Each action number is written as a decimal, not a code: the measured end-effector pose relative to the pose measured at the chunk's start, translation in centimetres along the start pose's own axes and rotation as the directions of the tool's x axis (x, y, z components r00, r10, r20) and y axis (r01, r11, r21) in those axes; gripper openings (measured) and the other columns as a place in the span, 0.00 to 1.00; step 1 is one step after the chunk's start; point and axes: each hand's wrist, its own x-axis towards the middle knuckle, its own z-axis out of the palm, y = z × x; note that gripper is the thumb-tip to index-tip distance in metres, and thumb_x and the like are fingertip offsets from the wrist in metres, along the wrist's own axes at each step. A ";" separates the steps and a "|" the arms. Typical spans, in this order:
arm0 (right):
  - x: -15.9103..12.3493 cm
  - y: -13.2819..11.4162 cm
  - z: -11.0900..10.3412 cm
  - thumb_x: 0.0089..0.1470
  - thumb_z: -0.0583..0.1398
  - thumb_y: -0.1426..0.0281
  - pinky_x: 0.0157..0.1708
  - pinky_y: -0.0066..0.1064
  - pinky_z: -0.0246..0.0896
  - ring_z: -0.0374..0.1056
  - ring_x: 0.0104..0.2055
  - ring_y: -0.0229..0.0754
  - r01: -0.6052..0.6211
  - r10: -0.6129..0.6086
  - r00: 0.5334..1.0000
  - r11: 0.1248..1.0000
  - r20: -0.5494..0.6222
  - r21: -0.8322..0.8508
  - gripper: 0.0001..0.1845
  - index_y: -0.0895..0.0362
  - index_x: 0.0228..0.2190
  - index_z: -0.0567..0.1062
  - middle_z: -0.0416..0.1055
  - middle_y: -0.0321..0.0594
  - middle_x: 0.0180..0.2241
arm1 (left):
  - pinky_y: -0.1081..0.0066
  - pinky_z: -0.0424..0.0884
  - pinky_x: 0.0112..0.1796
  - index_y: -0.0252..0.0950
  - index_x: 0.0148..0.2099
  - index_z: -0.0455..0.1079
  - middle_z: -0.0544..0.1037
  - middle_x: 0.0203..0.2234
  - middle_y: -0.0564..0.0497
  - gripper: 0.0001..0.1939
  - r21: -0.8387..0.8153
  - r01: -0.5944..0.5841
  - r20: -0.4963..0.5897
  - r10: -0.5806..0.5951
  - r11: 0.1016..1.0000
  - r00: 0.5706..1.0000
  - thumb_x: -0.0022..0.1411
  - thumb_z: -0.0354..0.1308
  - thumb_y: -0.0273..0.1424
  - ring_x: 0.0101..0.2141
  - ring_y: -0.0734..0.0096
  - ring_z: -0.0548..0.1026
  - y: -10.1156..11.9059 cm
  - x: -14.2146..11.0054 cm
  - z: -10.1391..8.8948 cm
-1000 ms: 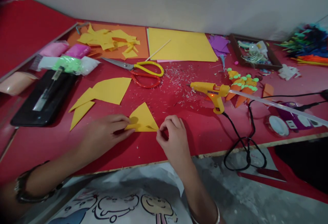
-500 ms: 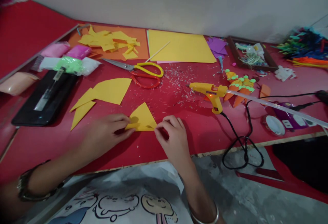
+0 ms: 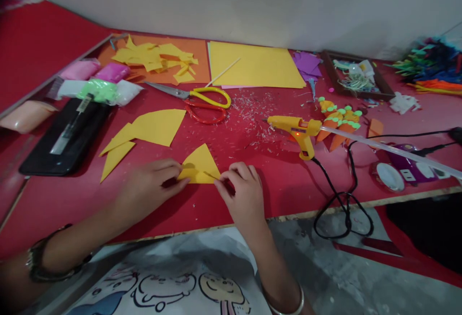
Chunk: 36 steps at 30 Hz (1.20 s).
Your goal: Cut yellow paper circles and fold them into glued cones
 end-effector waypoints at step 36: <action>0.3 -0.7 0.0 0.53 0.56 0.68 0.37 0.34 0.53 0.57 0.36 0.42 -0.008 0.017 0.998 0.988 0.057 -0.154 0.07 0.56 0.25 0.68 0.66 0.38 0.33 | 0.71 0.53 0.20 0.35 0.31 0.65 0.68 0.33 0.51 0.14 0.263 0.059 -0.009 -0.059 0.963 0.998 0.64 0.45 0.37 0.24 0.74 0.67 0.0 0.4 0.4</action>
